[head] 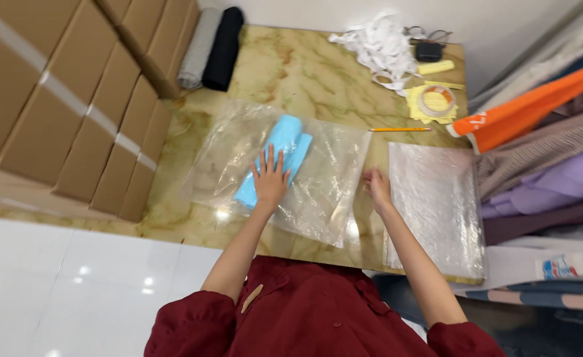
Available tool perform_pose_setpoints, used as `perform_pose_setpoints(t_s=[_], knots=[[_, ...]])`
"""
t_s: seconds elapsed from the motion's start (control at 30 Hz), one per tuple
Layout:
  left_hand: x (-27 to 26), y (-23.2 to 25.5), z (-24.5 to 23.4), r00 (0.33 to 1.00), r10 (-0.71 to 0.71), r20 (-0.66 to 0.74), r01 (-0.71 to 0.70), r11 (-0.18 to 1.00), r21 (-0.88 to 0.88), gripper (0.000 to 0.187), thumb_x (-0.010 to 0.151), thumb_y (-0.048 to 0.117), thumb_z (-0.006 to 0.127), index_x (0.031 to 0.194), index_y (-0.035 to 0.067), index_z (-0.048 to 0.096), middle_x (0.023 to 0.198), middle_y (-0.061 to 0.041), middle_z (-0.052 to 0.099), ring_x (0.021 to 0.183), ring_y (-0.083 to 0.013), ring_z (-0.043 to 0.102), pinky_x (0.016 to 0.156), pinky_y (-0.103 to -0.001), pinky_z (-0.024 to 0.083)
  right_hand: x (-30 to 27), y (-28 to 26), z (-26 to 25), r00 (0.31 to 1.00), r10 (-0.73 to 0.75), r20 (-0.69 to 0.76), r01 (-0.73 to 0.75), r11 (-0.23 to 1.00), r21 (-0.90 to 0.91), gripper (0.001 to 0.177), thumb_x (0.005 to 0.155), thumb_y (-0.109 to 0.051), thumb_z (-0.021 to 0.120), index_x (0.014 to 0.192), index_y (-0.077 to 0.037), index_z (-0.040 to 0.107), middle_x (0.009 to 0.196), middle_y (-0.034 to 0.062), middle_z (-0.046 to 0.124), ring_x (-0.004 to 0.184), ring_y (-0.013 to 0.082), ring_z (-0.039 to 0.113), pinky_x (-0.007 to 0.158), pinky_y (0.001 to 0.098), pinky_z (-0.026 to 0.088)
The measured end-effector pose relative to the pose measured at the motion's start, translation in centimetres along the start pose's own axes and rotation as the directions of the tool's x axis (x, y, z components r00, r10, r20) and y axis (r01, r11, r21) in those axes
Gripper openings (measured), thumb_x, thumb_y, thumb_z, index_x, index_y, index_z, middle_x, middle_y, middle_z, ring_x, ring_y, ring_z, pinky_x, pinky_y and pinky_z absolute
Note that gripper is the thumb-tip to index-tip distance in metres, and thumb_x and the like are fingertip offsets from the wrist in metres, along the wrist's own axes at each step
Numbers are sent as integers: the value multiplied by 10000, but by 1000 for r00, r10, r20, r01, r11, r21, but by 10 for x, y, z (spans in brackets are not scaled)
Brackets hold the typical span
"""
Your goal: Packing a foam roll into a cardboard box and securing it with a ribbon
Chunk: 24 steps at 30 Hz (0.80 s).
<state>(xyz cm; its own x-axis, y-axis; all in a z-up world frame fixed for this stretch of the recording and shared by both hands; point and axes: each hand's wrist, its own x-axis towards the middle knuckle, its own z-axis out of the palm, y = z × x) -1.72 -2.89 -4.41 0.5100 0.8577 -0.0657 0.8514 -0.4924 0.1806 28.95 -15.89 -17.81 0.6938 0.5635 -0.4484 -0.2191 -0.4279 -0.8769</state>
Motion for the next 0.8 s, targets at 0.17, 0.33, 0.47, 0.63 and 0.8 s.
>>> perform_pose_setpoints(t_s=[0.17,0.33,0.47,0.63,0.8], knots=[[-17,40,-14,988,24,150,-58,972,227,665,1063,577,135,1631,234,185,1723,-87,-55,1560,-347,-102,1226,-609,-40,-71,-62,-15,980,147,131,-148,989,1,747,1018,-712,375,1383,-83,547,1416,184,548,1368,371,482,1038,598,411],[-14,58,19,970,78,230,-121,976,181,738,1046,611,103,1625,167,214,1719,-122,-58,1554,-372,-146,1207,-619,-113,-65,-47,7,968,184,173,-153,972,-181,635,872,-705,675,1311,-246,660,1347,25,655,1264,250,601,980,555,460],[13,58,18,969,144,200,-177,972,158,755,1050,604,193,1611,100,213,1719,-106,-71,1562,-370,-107,1213,-647,-101,-35,-8,22,997,-54,57,72,924,-376,435,765,-429,821,1095,-165,717,1078,77,724,1089,268,676,896,404,528],[67,28,-1,973,219,76,-230,943,238,633,1094,511,225,1613,152,266,1728,-75,-30,1581,-315,-27,1245,-597,-10,-36,-3,34,991,-127,-30,91,840,-535,351,765,-281,780,1055,-215,593,954,49,690,1009,284,697,832,422,541],[83,5,31,936,297,191,-353,808,471,698,1065,555,103,1638,156,136,1723,-46,-34,1578,-237,-98,1254,-536,-66,-80,-48,46,982,-136,-128,80,926,-369,695,884,-271,684,1426,-182,258,1095,159,693,1074,335,676,899,461,528]])
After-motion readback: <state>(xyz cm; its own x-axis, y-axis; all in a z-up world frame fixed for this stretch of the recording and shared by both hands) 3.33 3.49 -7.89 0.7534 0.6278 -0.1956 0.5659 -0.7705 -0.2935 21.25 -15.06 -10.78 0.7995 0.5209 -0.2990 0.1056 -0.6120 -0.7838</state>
